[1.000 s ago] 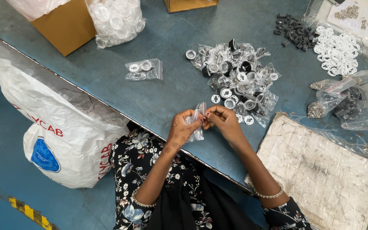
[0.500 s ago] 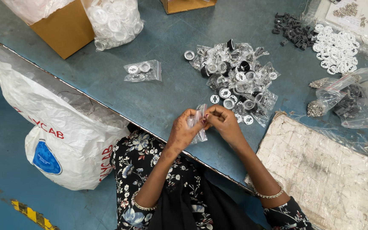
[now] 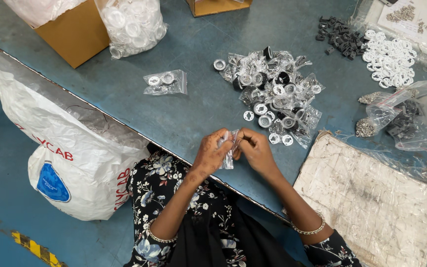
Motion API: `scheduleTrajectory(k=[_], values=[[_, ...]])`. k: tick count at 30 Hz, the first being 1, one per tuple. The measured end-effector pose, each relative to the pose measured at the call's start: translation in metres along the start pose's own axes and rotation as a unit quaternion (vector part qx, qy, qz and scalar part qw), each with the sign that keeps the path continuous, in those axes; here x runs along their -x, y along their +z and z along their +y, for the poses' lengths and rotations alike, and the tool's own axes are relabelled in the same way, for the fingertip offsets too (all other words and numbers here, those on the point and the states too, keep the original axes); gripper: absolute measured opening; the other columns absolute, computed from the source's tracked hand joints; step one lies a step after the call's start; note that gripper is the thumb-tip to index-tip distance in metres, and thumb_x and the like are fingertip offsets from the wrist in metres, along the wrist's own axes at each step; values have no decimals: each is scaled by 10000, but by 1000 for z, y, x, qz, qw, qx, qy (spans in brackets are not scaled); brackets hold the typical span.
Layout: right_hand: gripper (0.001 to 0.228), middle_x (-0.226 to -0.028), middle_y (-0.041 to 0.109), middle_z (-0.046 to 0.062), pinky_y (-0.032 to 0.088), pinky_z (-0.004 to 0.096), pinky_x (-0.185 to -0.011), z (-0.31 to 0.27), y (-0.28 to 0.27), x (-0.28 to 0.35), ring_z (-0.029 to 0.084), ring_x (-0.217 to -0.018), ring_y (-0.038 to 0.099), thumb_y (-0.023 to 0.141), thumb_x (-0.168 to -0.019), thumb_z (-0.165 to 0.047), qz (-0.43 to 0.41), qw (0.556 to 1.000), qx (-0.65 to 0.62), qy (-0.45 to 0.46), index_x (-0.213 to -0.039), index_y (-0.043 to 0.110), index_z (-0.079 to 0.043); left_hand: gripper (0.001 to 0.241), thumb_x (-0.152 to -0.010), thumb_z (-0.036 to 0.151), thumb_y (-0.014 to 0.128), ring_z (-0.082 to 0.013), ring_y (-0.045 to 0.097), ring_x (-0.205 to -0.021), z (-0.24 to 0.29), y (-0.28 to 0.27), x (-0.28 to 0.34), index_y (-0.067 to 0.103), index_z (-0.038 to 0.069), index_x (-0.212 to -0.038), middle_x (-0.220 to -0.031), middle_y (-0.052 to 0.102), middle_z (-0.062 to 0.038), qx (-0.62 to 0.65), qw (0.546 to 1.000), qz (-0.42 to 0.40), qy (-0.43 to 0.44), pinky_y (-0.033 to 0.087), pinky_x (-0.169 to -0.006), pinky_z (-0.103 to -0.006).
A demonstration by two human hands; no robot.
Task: The person sorts small black and white plastic fasteners on a workbench, separating them into piles and placing some into small plastic bags. They handle the items by hand, occasionally moving bags and boxes to access more parts.
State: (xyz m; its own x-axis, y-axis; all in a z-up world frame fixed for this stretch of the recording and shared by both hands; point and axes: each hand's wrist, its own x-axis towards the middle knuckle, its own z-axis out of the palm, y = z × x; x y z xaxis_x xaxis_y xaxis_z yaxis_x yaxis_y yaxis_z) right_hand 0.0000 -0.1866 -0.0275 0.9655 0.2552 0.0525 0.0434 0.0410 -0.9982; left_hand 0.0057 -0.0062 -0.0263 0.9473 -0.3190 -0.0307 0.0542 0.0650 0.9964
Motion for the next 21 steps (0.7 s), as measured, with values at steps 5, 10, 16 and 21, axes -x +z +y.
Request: scheduleTrajectory(k=[5, 10, 16, 21], values=[[209, -782, 690, 91, 584, 276, -645, -5, -2, -2, 139, -670, 686, 449, -969, -24, 2, 999, -34, -7, -863, 623, 18, 131, -986, 167, 576, -131, 598, -714, -7, -7, -6, 590, 41, -950, -819, 637, -66, 79, 996, 19, -30, 514, -631, -307], [128, -687, 661, 107, 510, 308, -582, -16, 6, 5, 170, -615, 628, 568, -918, -18, 85, 975, 200, -32, -815, 627, 30, 221, -854, 153, 716, -275, 669, -723, 26, -7, 5, 550, 35, -939, -832, 658, -133, -325, 924, 120, 160, 535, -652, -405], [100, -849, 692, 110, 564, 326, -632, -29, 6, 2, 190, -695, 667, 553, -941, -41, 91, 982, 158, -41, -928, 624, 28, 218, -879, 139, 720, -320, 691, -787, 69, 2, 7, 557, 57, -999, -904, 674, -112, -368, 902, 122, 188, 538, -649, -447], [321, -1166, 699, 113, 619, 328, -847, -34, -5, -10, 201, -1051, 693, 452, -1014, -212, 17, 973, -191, 130, -1267, 584, -66, 154, -897, 87, 635, -127, 681, -765, 88, -14, -2, 594, 107, -1044, -894, 668, -9, -145, 987, 56, 38, 579, -630, -308]])
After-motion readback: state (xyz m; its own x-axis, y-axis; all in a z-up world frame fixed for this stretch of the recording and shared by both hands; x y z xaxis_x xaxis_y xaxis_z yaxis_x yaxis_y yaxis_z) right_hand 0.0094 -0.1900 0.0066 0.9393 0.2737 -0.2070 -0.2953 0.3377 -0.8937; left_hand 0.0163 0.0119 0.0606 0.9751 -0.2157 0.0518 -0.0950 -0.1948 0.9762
